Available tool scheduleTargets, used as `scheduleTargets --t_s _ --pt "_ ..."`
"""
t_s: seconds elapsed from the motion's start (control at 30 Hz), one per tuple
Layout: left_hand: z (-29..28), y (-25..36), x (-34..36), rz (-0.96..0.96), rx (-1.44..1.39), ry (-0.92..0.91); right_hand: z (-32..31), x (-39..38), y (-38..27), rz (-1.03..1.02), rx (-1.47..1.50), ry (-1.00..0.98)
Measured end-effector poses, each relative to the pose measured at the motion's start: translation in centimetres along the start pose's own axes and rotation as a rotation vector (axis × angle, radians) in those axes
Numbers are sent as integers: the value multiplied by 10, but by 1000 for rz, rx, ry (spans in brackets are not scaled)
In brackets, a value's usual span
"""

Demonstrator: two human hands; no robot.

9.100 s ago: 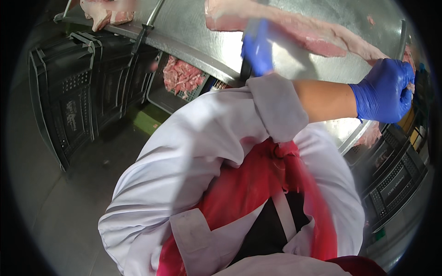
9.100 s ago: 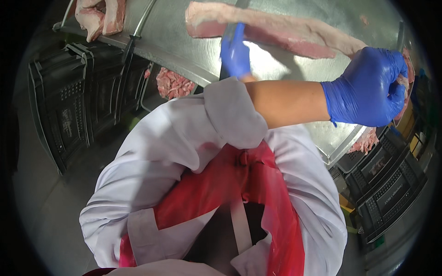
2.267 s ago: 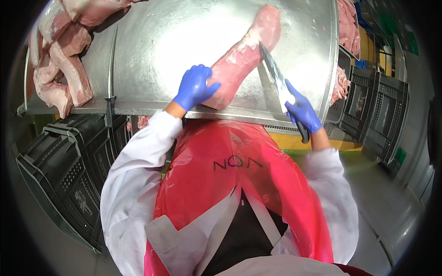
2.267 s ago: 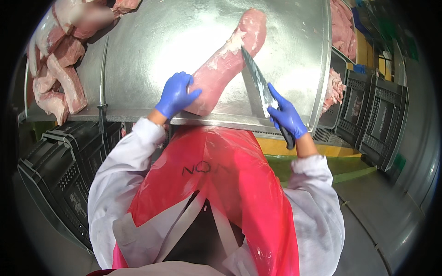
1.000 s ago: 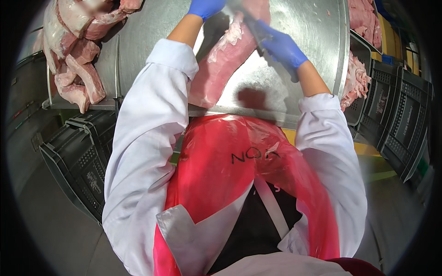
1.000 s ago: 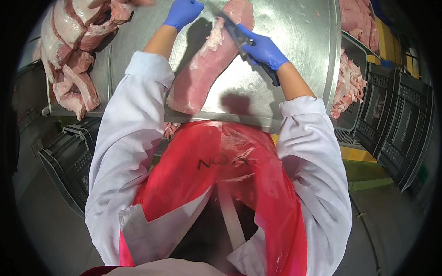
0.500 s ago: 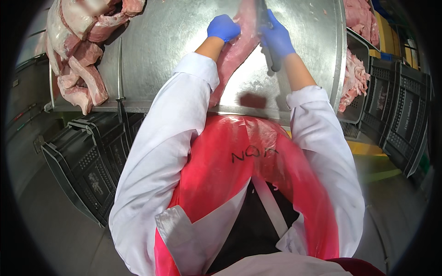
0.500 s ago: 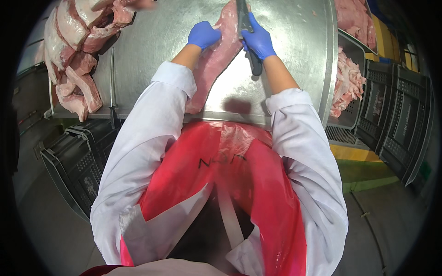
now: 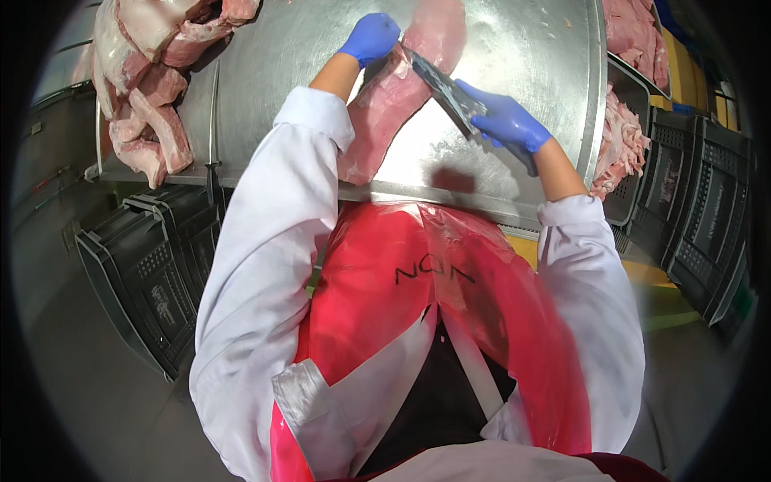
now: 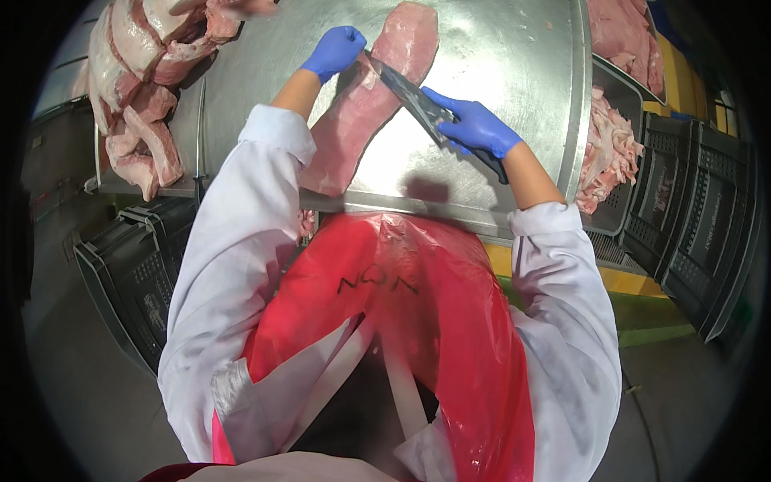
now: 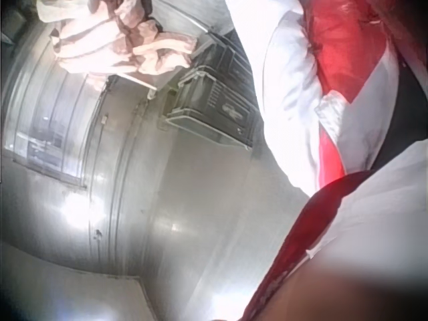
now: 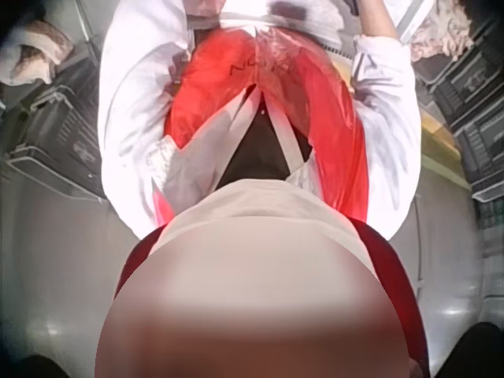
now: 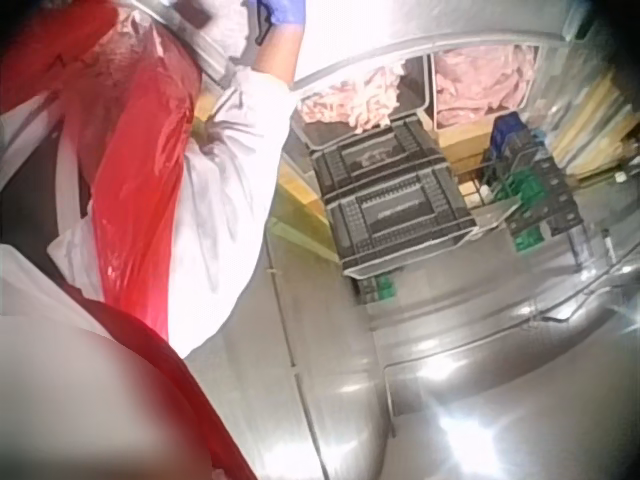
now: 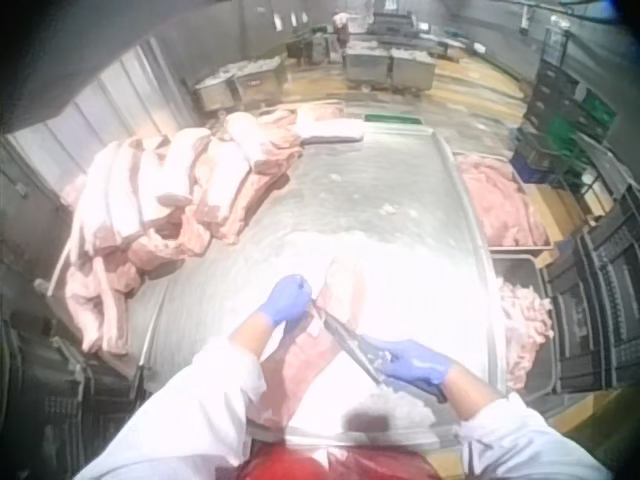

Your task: The person uses a knife to trim fat and cut large pieces of raw meat on a stainless steel table. They separate the trimmed meat and place it into a metal tray, then transfer the tray into a green crate. The person continues to process additional pieces of meat throughout the clip.

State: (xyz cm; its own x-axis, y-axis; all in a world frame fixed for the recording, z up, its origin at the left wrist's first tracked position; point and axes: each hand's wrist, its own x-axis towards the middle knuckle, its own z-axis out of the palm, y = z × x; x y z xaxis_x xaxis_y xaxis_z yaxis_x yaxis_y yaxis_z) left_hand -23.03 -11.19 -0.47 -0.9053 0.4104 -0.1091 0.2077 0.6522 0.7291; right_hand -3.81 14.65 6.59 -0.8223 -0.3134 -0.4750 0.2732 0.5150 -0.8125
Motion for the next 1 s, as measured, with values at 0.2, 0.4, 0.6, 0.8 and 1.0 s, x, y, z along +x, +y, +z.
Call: scheduleTargets --t_s 0.2,0.4,0.6,0.8,1.0 --pt "-9 16 18 -34 8 -216 30 70 -32 8 110 36" --pt "-27 -17 14 -194 -342 -226 65 -5 -37 91 176 39" --pt "-23 5 29 81 -325 -273 87 48 -70 153 -126 288" --pt "-99 -145 6 292 670 30 112 -106 -89 327 286 144" --pt "-36 -32 -64 239 431 -537 94 19 -68 190 231 492"
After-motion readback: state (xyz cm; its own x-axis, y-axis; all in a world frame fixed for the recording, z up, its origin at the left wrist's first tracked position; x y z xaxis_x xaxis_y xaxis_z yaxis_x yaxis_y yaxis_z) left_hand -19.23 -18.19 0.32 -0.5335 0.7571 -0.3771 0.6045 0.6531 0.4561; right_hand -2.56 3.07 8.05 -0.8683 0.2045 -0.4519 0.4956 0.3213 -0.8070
